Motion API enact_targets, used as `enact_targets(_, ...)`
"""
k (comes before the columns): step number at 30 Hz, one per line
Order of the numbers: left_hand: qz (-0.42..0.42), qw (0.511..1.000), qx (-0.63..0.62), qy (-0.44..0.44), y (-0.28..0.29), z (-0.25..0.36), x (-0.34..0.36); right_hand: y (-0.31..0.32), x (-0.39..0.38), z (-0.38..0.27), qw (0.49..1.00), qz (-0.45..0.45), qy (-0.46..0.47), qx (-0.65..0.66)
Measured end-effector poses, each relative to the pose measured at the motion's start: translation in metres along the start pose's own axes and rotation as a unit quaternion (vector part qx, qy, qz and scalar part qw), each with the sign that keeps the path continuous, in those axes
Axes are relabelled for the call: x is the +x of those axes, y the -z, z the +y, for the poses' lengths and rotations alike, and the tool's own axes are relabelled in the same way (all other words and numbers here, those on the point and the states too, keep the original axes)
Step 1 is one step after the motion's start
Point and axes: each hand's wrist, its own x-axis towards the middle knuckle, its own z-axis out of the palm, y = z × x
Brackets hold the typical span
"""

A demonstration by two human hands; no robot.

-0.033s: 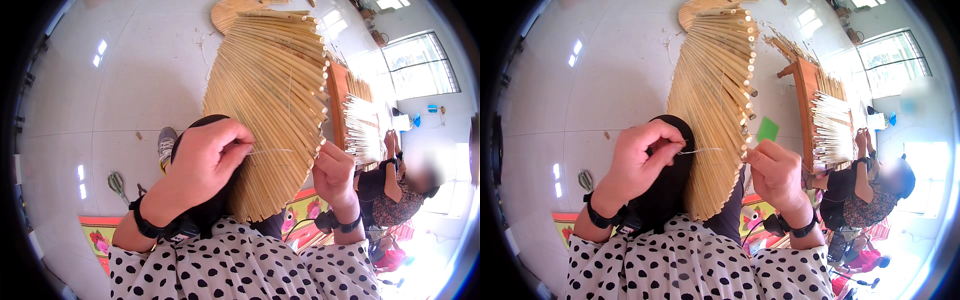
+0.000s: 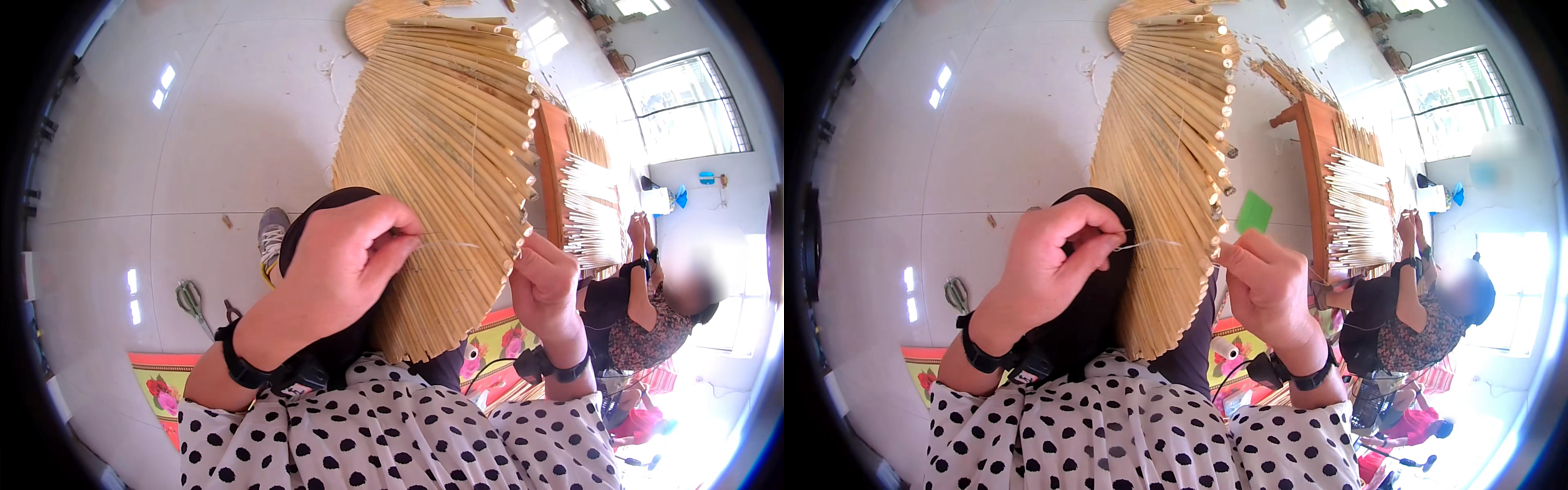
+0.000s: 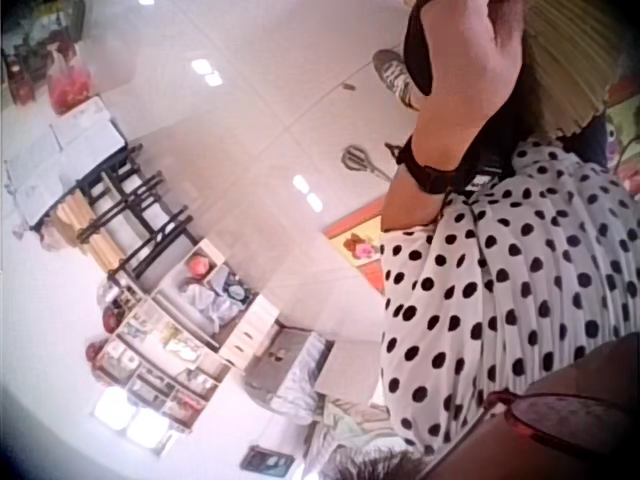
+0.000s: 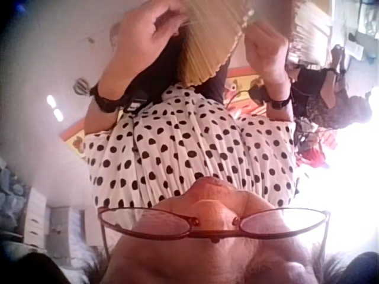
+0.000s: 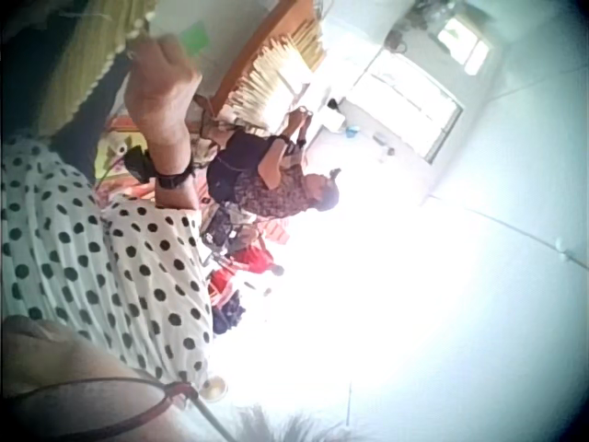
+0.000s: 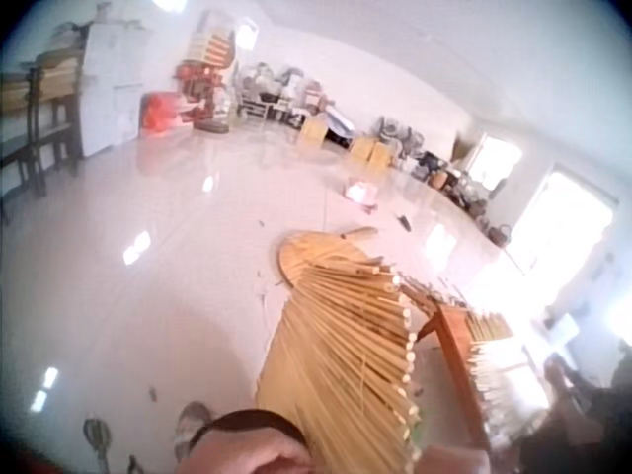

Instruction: The person assembles a bamboo fan by sewing together thin bamboo strips using a needle and thread, then trims the edges of the assembled fan with scissors.

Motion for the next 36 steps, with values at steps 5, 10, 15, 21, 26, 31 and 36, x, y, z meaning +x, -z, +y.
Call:
enact_targets(5,-0.005,0.999,-0.041,0.000,-0.019,0.001,0.006,0.004,0.000,-0.011,0.998,-0.018,-0.054,-0.008)
enact_targets(10,0.002,0.998,0.003,-0.064,-0.023,0.002,0.010,-0.001,0.010,-0.009,0.998,0.051,-0.021,-0.040)
enact_targets(15,-0.005,0.997,0.032,-0.073,-0.028,0.008,0.011,-0.020,-0.005,-0.002,0.996,0.083,-0.012,-0.023)
enact_targets(21,0.048,0.979,0.151,-0.128,-0.044,0.015,0.016,-0.019,-0.007,-0.002,0.990,0.126,0.011,-0.063)
enact_targets(26,-0.050,0.997,0.059,-0.022,-0.033,0.018,0.020,-0.023,-0.010,0.000,0.988,0.150,0.010,-0.043)
enact_targets(31,-0.095,0.950,-0.282,0.099,-0.011,0.013,0.015,-0.028,-0.012,0.000,0.988,0.155,-0.010,-0.024)
enact_targets(36,0.024,0.867,-0.497,-0.015,0.030,0.011,0.007,-0.030,-0.013,0.001,0.989,0.149,-0.021,0.008)
